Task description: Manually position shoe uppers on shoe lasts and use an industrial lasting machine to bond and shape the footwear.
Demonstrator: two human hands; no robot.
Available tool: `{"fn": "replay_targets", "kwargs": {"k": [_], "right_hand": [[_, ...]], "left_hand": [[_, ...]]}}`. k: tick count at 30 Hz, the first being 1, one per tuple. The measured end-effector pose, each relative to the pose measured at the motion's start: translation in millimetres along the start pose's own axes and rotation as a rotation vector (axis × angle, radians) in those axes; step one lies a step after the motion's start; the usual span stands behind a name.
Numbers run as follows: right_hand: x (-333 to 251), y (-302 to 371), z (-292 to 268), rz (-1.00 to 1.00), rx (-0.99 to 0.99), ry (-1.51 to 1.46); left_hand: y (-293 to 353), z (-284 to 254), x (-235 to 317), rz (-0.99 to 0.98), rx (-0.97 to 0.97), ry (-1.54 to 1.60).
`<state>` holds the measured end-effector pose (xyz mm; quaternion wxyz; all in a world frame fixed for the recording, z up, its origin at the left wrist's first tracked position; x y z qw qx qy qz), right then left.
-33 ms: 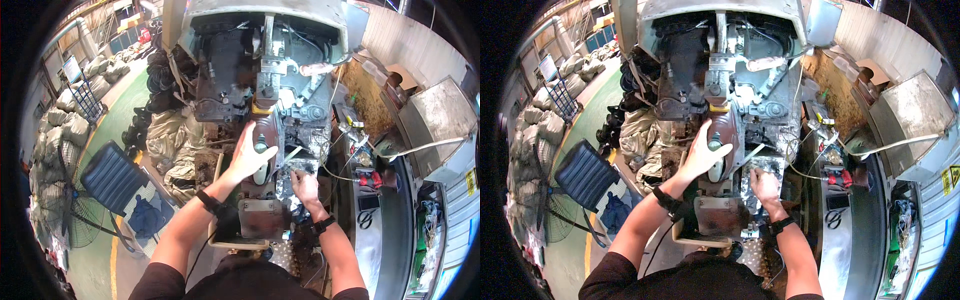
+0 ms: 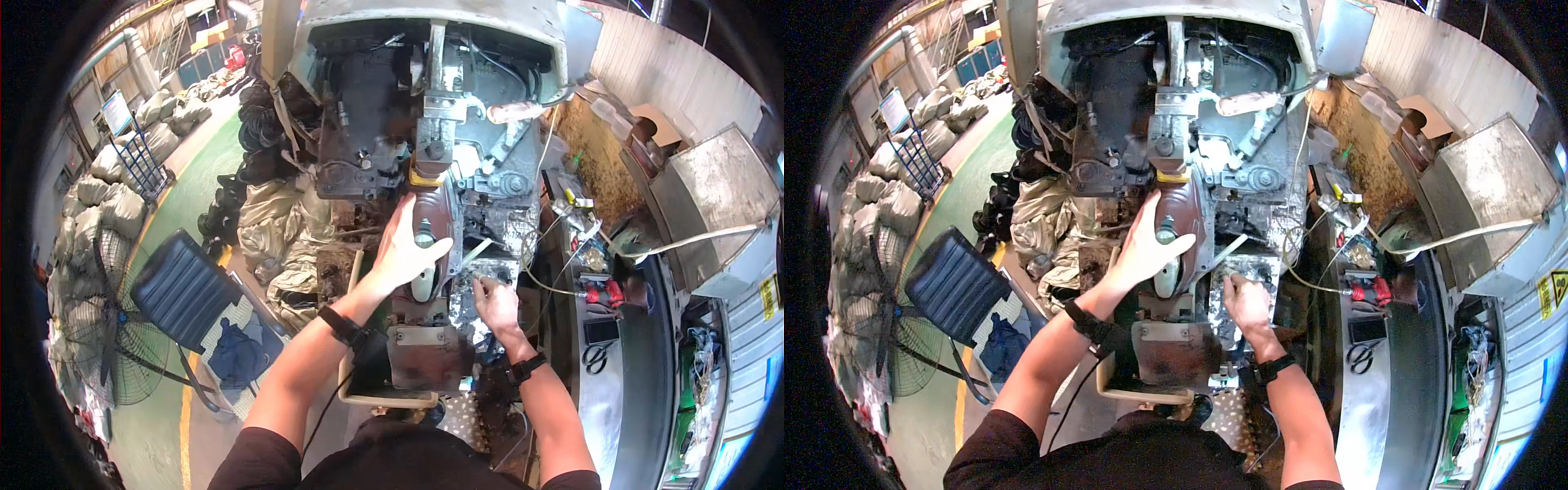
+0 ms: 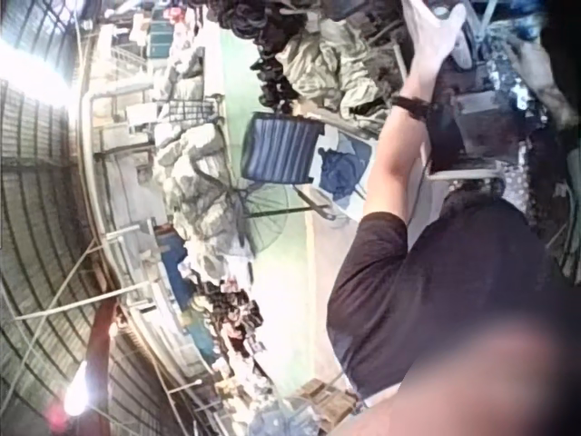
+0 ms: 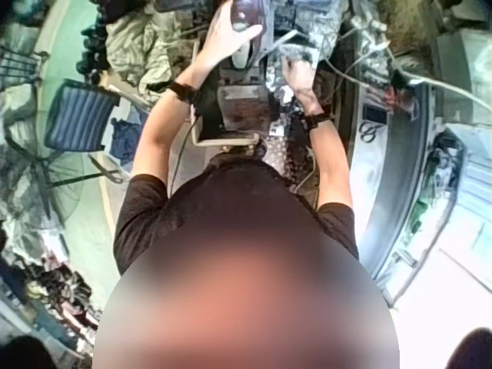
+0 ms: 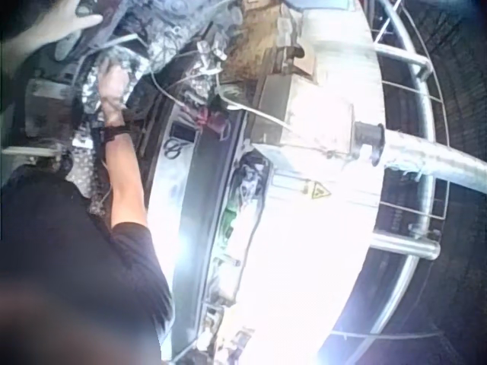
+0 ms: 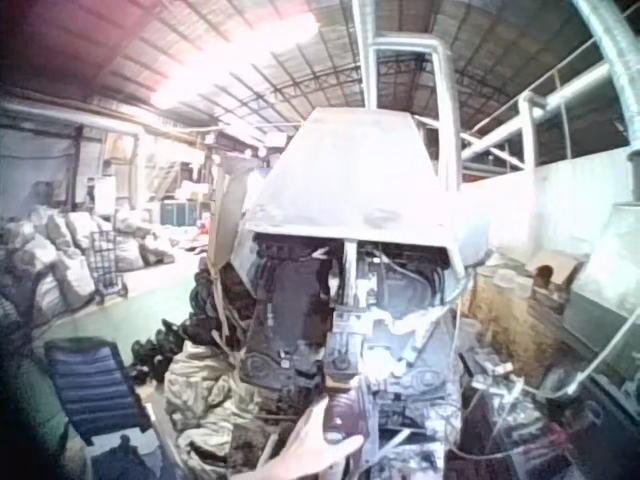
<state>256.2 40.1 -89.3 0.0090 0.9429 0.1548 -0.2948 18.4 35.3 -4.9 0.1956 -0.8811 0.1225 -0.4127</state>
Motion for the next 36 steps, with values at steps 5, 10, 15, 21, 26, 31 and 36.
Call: {"fn": "replay_targets", "kwargs": {"k": [5, 10, 15, 21, 26, 31, 36], "right_hand": [[0, 0, -2, -0.012, 0.032, -0.030], [-3, 3, -2, -0.002, 0.010, -0.043], [-4, 3, -5, 0.002, 0.038, -0.115], [-2, 2, -7, 0.017, 0.034, -0.089], [1, 0, -3, 0.014, 0.074, -0.063], [1, -1, -1, 0.013, 0.087, -0.009], [-35, 3, -17, 0.111, 0.095, -0.307]], "left_hand": [[-2, -3, -2, 0.039, -0.060, -0.175], [13, -8, 9, -0.006, -0.022, -0.246], [-20, -28, -1, 0.091, -0.064, -0.114], [-11, -37, -12, 0.028, -0.199, -0.352], [-23, -41, -20, 0.070, -0.062, 0.090], [-24, -37, -38, 0.035, -0.186, -0.203], [21, -36, -52, -0.046, -0.169, 0.320]]}}
Point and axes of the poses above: each hand's wrist, its own y-axis away from the middle knuckle, its own z-axis out of the palm, x = y × z, the point moved 1 cm from there along -y, towards the middle knuckle, and after that the axes turned 14 degrees about -x, right-handed, at the moved point
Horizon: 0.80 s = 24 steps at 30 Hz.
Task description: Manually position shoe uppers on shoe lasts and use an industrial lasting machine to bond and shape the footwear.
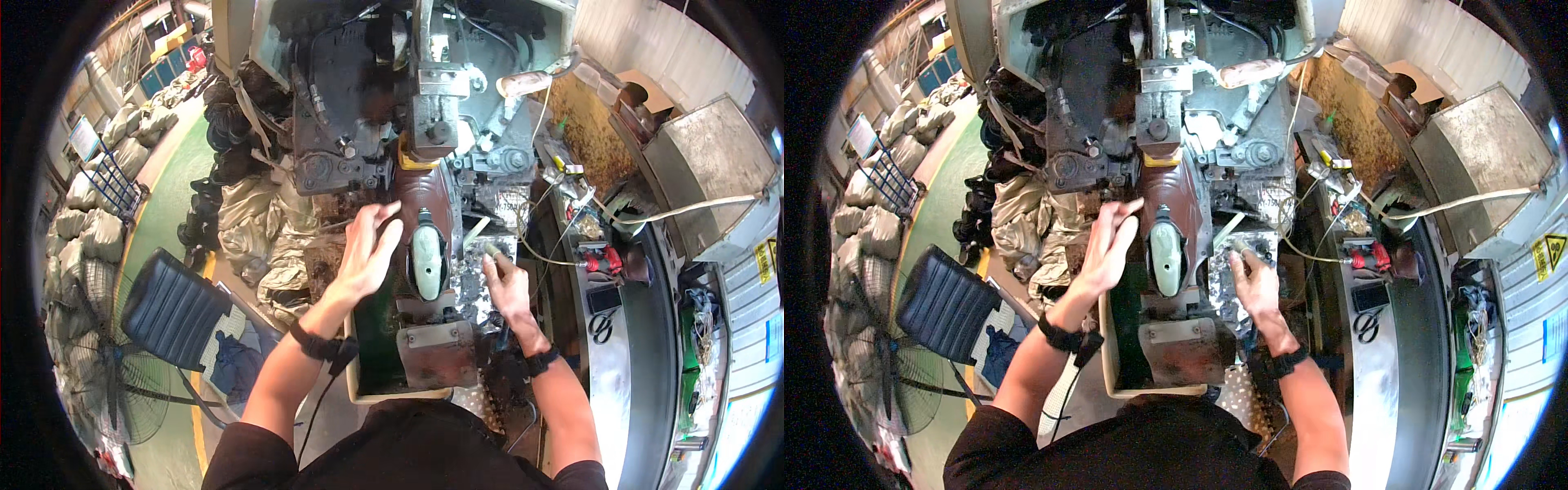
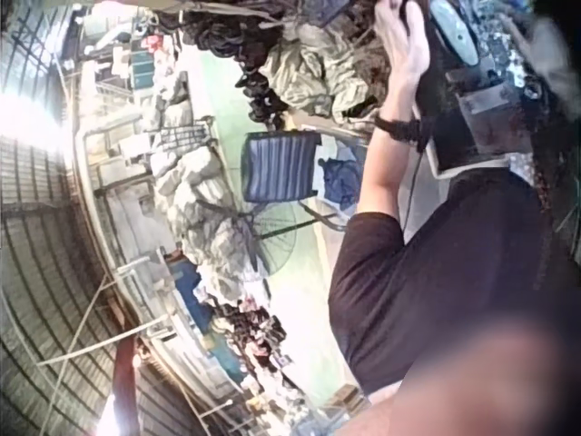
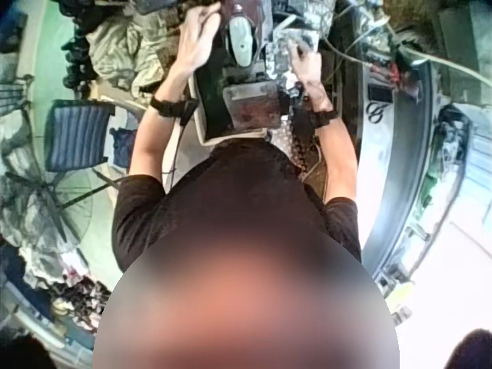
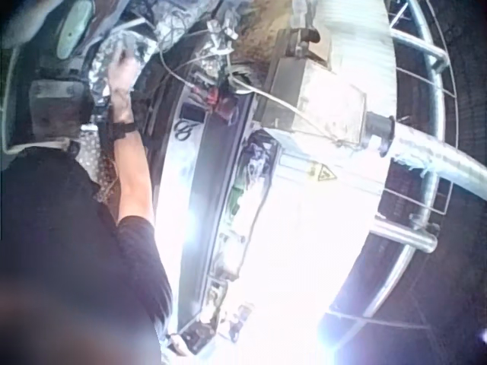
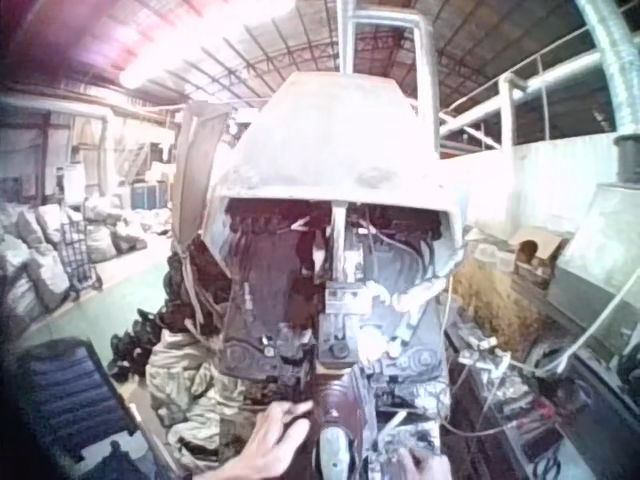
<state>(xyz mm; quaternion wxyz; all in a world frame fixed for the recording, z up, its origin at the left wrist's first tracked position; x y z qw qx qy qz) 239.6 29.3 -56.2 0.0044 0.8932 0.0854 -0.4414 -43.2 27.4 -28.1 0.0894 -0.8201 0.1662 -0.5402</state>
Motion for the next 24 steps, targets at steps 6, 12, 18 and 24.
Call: {"fn": "replay_targets", "kwargs": {"k": [6, 12, 18, 24], "right_hand": [[-101, 19, 24, -0.249, -0.363, -0.201], [-119, 14, 67, -0.245, -0.104, -0.005], [-124, 14, 71, -0.316, 0.015, -0.011], [-102, 76, -19, -0.045, -0.303, -1.200]], "left_hand": [[42, 8, -20, -0.005, 0.207, 0.323], [56, -7, -58, -0.066, 0.292, 0.549], [50, -11, -54, -0.286, 0.366, 0.790], [23, -5, 1, -0.439, 0.340, 1.316]]}}
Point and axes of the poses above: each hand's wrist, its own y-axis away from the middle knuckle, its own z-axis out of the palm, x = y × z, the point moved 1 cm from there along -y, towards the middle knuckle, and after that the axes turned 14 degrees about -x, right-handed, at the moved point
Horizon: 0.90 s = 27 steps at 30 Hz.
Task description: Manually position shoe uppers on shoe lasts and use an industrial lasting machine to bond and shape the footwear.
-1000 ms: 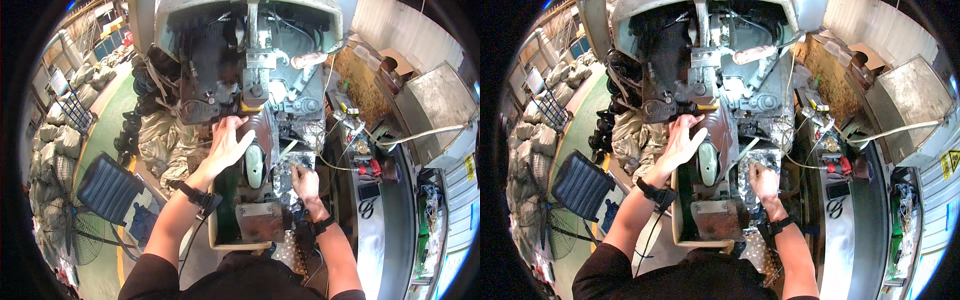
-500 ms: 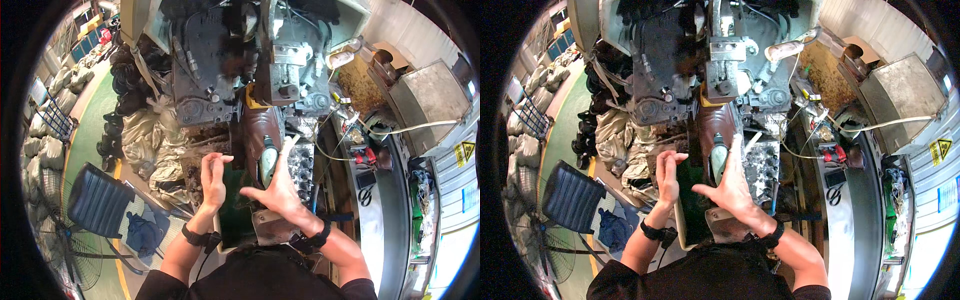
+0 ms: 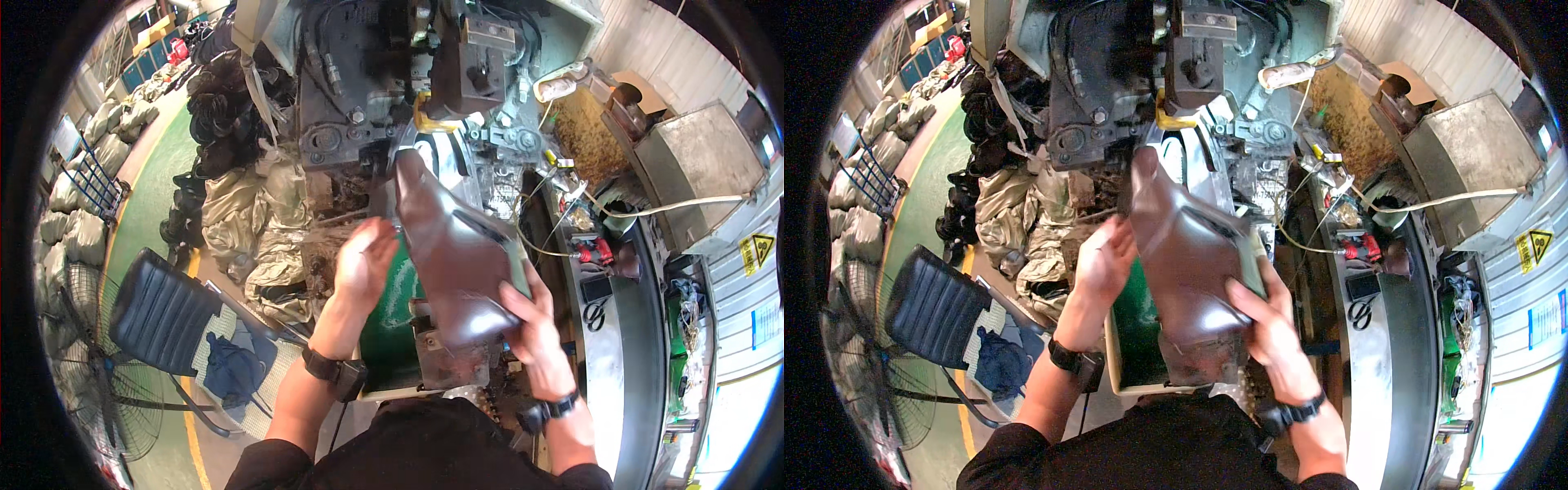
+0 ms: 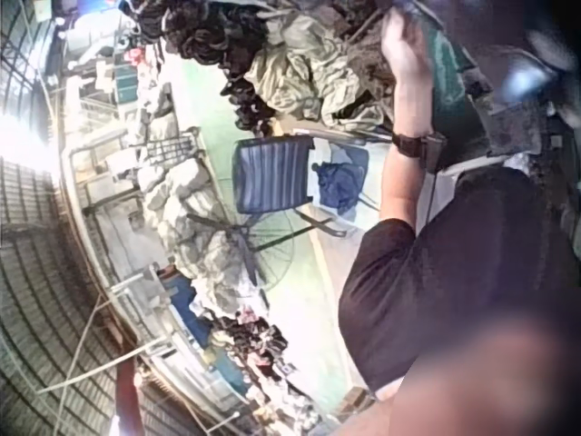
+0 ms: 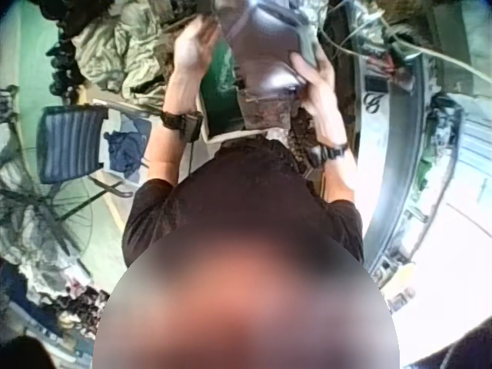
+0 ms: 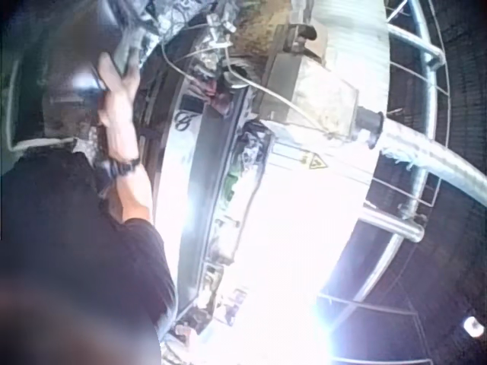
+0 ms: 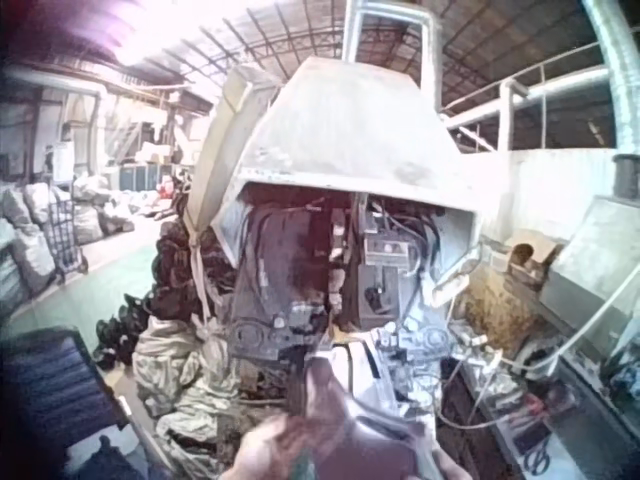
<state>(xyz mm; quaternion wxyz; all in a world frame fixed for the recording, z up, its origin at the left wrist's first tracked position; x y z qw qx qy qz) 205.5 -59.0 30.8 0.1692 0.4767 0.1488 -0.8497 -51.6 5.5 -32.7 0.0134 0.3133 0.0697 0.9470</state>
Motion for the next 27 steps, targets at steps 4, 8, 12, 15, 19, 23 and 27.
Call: {"fn": "replay_targets", "kwargs": {"k": [4, 8, 12, 15, 19, 23, 27], "right_hand": [[11, 88, -35, 0.163, 0.082, -0.570], [29, 137, -52, 0.191, 0.521, -0.455], [6, 184, -47, 0.133, 0.509, -0.292], [0, 215, -58, 0.079, 0.581, -0.460], [-4, 273, -100, -0.148, 0.567, -0.786], [-10, 374, -165, -0.270, 0.969, -0.620], [-23, 524, -268, -0.381, 1.437, -0.263]], "left_hand": [[40, 70, -24, 0.043, -0.766, 0.254], [71, 120, -49, -0.111, -0.834, -0.168], [88, 160, -94, -0.438, -0.804, 0.248], [84, 176, -133, -0.471, -0.810, -0.045], [80, 193, -224, -0.339, -0.977, -0.276], [83, 212, -369, -0.672, -0.789, -0.388], [112, 209, -457, -0.714, -1.352, -1.180]]}}
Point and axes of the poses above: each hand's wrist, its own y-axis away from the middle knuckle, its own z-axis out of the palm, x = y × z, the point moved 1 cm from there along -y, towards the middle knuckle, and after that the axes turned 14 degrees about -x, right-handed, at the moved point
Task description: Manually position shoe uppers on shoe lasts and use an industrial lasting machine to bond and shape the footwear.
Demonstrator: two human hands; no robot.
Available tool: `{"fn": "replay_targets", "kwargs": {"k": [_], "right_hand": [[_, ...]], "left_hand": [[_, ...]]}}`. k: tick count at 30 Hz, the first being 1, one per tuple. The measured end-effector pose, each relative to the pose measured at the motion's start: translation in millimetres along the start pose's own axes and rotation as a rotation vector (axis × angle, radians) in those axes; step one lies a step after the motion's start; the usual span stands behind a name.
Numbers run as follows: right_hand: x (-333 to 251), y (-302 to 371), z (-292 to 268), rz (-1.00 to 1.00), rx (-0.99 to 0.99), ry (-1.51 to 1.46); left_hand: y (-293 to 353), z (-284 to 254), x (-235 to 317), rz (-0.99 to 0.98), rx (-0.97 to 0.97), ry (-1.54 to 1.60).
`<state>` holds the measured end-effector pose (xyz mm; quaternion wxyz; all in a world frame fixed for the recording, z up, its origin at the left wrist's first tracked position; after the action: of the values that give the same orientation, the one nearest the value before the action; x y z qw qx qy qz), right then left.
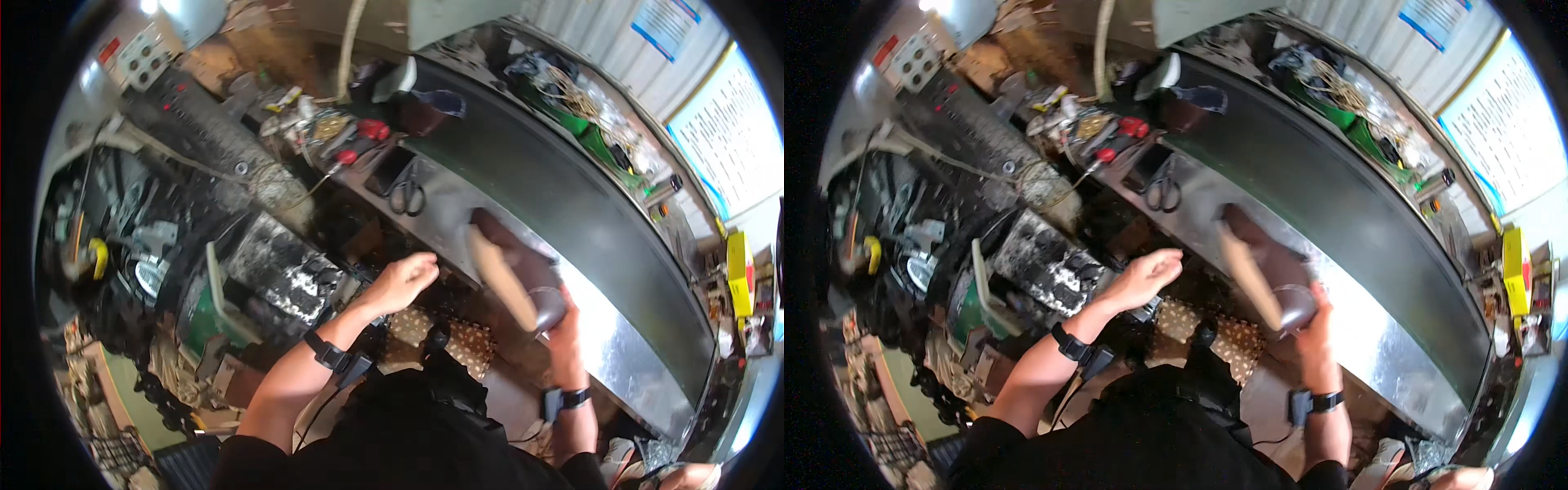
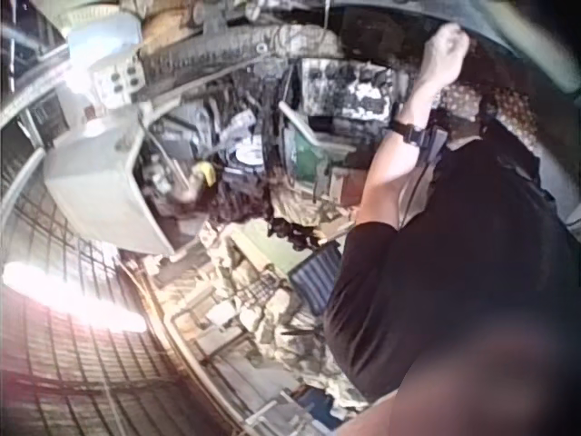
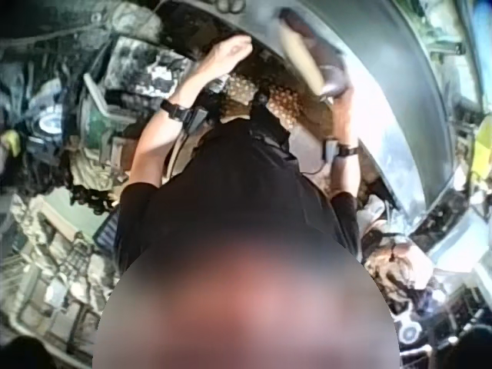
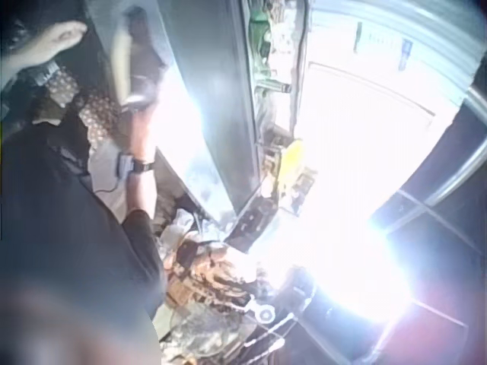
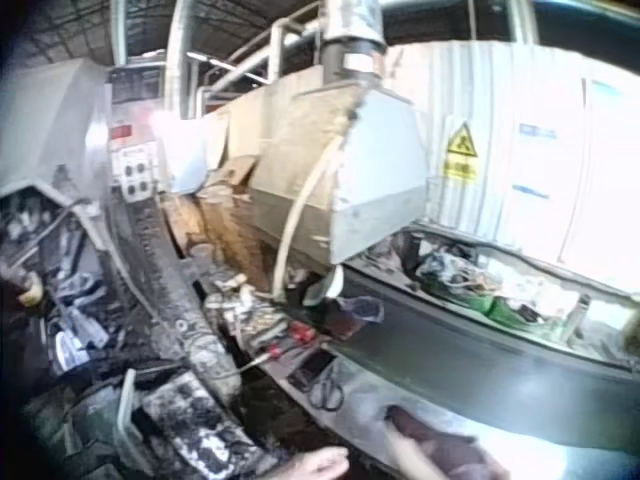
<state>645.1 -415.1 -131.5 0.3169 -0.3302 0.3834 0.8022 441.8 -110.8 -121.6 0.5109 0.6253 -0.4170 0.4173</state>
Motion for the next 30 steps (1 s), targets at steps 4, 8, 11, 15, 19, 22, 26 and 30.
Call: {"fn": "replay_targets", "kwargs": {"k": [4, 8, 11, 15, 19, 22, 26, 30], "right_hand": [[-101, -72, -188, -0.136, 0.270, 0.050], [-124, -103, -294, -0.287, 0.471, 0.631], [-68, -132, -243, -0.454, 0.459, 0.177], [81, -128, -69, -0.322, -0.056, 1.074], [125, -90, 5, -0.480, -0.600, 1.944], [99, -64, -7, -0.242, -0.454, 2.011], [64, -43, -11, 0.080, -0.183, 1.101], [31, -44, 11, -0.003, -0.015, 0.185]], "left_hand": [[-18, 4, -22, -0.025, -0.142, -0.096], [-19, -20, -33, -0.186, 0.026, -0.125], [-47, -45, -24, -0.206, 0.007, -0.127], [-153, -97, -1, -0.053, 0.016, -0.302], [-287, -169, 17, 0.061, 0.235, -0.909], [-347, -223, 39, 0.015, 0.061, -1.636], [-393, -205, 93, -0.093, -0.265, -1.430], [-412, -156, 118, 0.341, -0.525, -0.622]]}}
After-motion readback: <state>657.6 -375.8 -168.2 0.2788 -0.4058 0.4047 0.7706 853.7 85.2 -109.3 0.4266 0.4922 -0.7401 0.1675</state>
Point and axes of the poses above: each hand's wrist, its own y-axis away from the middle knuckle, its own z-axis out of the palm, x = y × z, the point moved 1 cm from there along -y, towards the middle knuckle, and after that the axes turned 14 degrees about -x, right-handed, at the moved point
